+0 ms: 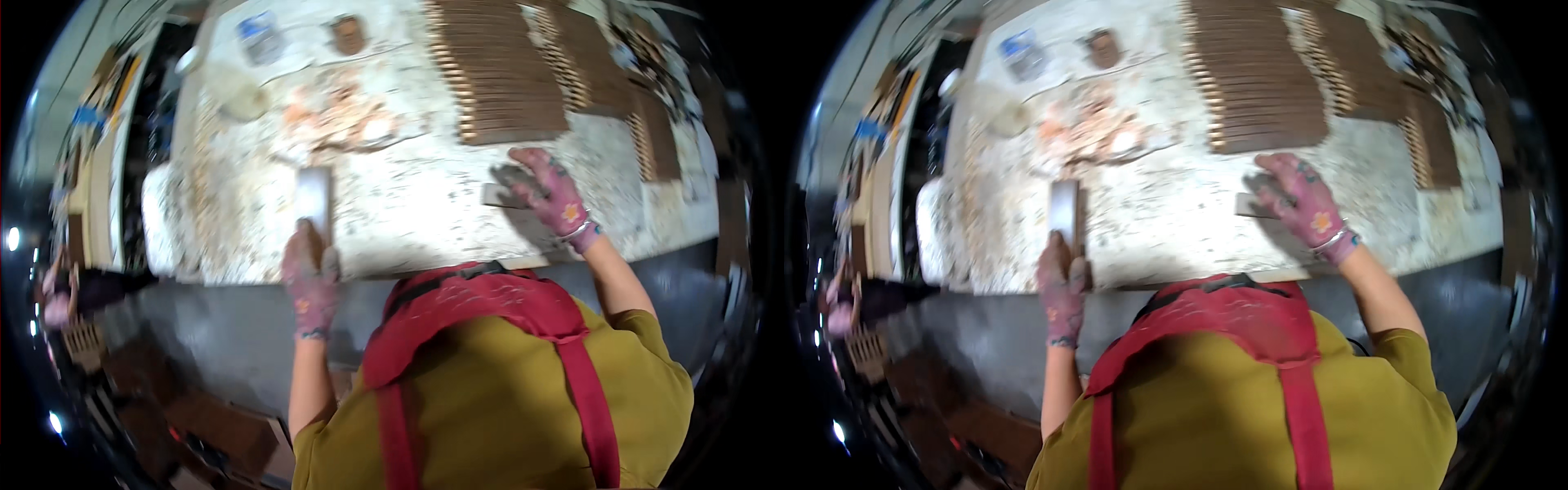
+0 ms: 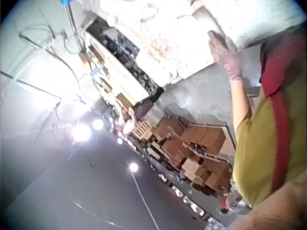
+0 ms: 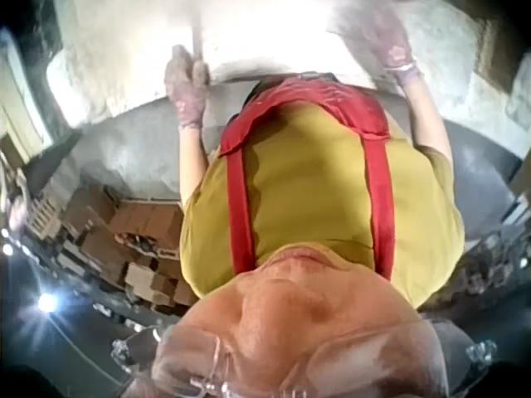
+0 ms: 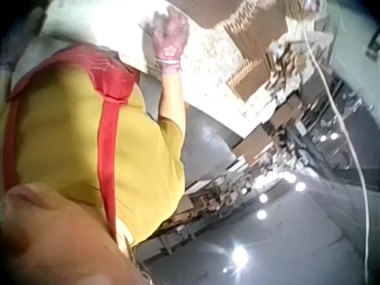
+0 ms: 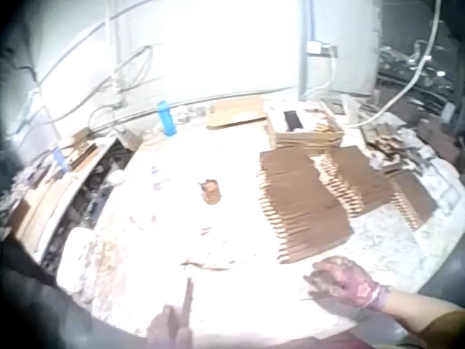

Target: The person wipes a series of wooden slats with a cloth, handling them individually or in groups on a work table, and then wipes a single wooden piece while standing in a manufacturing area.

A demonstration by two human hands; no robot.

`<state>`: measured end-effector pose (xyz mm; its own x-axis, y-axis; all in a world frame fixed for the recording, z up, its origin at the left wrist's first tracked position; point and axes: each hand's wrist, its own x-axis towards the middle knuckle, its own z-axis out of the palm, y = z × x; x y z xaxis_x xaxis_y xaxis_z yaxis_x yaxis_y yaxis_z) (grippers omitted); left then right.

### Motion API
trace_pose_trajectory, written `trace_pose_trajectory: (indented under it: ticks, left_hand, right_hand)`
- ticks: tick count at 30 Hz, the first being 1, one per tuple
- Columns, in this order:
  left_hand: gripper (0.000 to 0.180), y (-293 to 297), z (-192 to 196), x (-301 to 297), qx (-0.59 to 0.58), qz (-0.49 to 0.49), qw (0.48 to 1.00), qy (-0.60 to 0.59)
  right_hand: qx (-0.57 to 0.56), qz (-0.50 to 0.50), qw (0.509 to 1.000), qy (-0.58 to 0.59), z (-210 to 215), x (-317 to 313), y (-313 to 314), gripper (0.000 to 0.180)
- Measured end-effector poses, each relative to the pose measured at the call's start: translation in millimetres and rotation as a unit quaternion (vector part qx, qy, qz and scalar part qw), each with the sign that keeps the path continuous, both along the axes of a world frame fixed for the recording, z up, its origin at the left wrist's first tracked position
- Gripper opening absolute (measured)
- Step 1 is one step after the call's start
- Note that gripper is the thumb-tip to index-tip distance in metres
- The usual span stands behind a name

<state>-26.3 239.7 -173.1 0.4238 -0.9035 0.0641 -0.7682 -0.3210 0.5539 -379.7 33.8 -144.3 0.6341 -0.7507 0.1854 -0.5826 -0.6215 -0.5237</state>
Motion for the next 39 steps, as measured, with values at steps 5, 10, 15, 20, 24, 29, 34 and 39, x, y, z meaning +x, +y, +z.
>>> trace_pose_trajectory:
  ticks: [5, 10, 15, 20, 24, 29, 34, 39]
  left_hand:
    - [0.06, -20, 7, 1, 0.036, -0.059, 0.96, -0.273]
    - [0.056, -105, 28, -65, -0.093, -0.226, 0.966, -0.082]
    - [0.065, -178, -13, -146, -0.167, -0.293, 0.927, -0.166]
    - [0.058, -176, -31, -165, -0.173, -0.273, 0.926, -0.193]
    - [0.06, -179, -33, -172, -0.165, -0.257, 0.935, -0.182]
    - [0.062, -193, -32, -177, -0.171, -0.26, 0.937, -0.161]
    - [0.072, -193, -24, -170, -0.183, -0.302, 0.923, -0.156]
    - [0.066, -218, -10, -169, -0.133, -0.321, 0.929, -0.127]
  right_hand:
    - [0.052, -0.06, 0.988, 0.13, -7, -16, 42, 0.069]
    - [0.037, -0.093, 0.991, 0.083, -43, -18, 40, 0.052]
    - [0.395, -0.208, 0.841, -0.307, -30, -56, 30, 0.044]
    - [0.574, -0.18, 0.588, -0.541, -41, -120, 28, 0.034]
    - [0.608, -0.194, 0.526, -0.562, -50, -131, 27, 0.03]
    - [0.614, -0.158, 0.495, -0.595, -51, -131, 12, 0.032]
    - [0.611, -0.137, 0.478, -0.616, -59, -134, 9, 0.031]
    - [0.61, -0.168, 0.455, -0.627, -75, -142, 16, 0.031]
